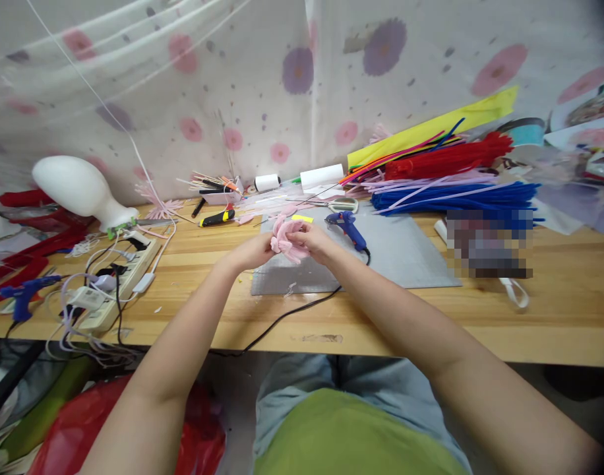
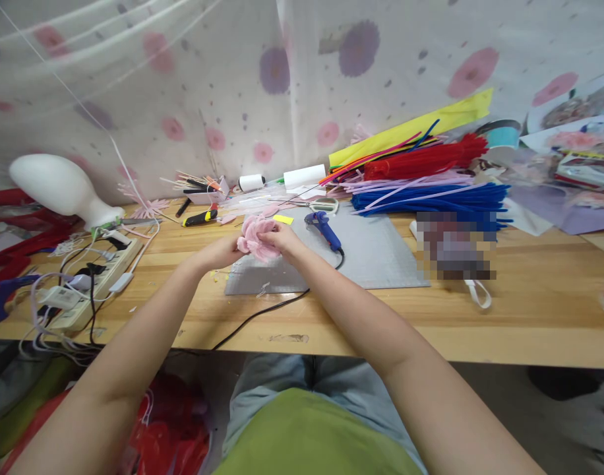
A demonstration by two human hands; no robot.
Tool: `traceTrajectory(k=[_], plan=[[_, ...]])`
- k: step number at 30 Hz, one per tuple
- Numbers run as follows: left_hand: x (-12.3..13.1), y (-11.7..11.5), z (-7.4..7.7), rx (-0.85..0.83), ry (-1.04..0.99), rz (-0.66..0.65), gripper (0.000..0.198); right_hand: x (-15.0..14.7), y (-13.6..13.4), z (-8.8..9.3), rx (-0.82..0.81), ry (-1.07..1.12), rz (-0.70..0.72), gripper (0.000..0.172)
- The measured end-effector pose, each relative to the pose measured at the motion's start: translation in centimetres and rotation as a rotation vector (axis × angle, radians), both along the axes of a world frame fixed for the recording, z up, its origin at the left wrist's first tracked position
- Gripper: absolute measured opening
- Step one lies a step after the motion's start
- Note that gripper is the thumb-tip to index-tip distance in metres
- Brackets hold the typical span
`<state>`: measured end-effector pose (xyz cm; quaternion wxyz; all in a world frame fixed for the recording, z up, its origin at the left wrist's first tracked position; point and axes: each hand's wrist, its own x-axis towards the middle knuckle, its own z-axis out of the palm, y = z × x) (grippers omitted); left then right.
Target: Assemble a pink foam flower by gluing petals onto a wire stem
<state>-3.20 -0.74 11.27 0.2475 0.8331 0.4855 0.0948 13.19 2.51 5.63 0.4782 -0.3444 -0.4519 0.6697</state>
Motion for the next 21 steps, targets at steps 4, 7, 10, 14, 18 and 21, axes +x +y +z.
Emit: traceTrajectory(k=[4,7,10,14,18,21], plan=[[0.3,-0.1,-0.2,-0.014,0.013,0.035,0.042,0.4,0.0,0.6,0.077,-0.051,0.065,0.028],[0.1,0.1,-0.2,-0.073,0.03,0.038,0.031,0.7,0.3,0.8,0.128,-0.102,0.117,0.031],[-0.2,0.5,-0.4,-0.074,0.017,0.057,0.026,0.8,0.6,0.6,0.155,-0.173,0.02,0.035],[-0.8,1.0,-0.8,0.004,0.025,0.16,0.023,1.2,0.6,0.2,0.257,-0.223,-0.375,0.026],[-0.9,1.3,-1.0,0.115,-0.021,0.259,0.024,1.8,-0.5,0.6,0.443,-0.33,-0.405,0.01],[-0.6,1.3,-0.8,0.143,-0.001,0.272,0.027,1.6,-1.2,1.4,0.63,-0.479,-0.229,0.02]])
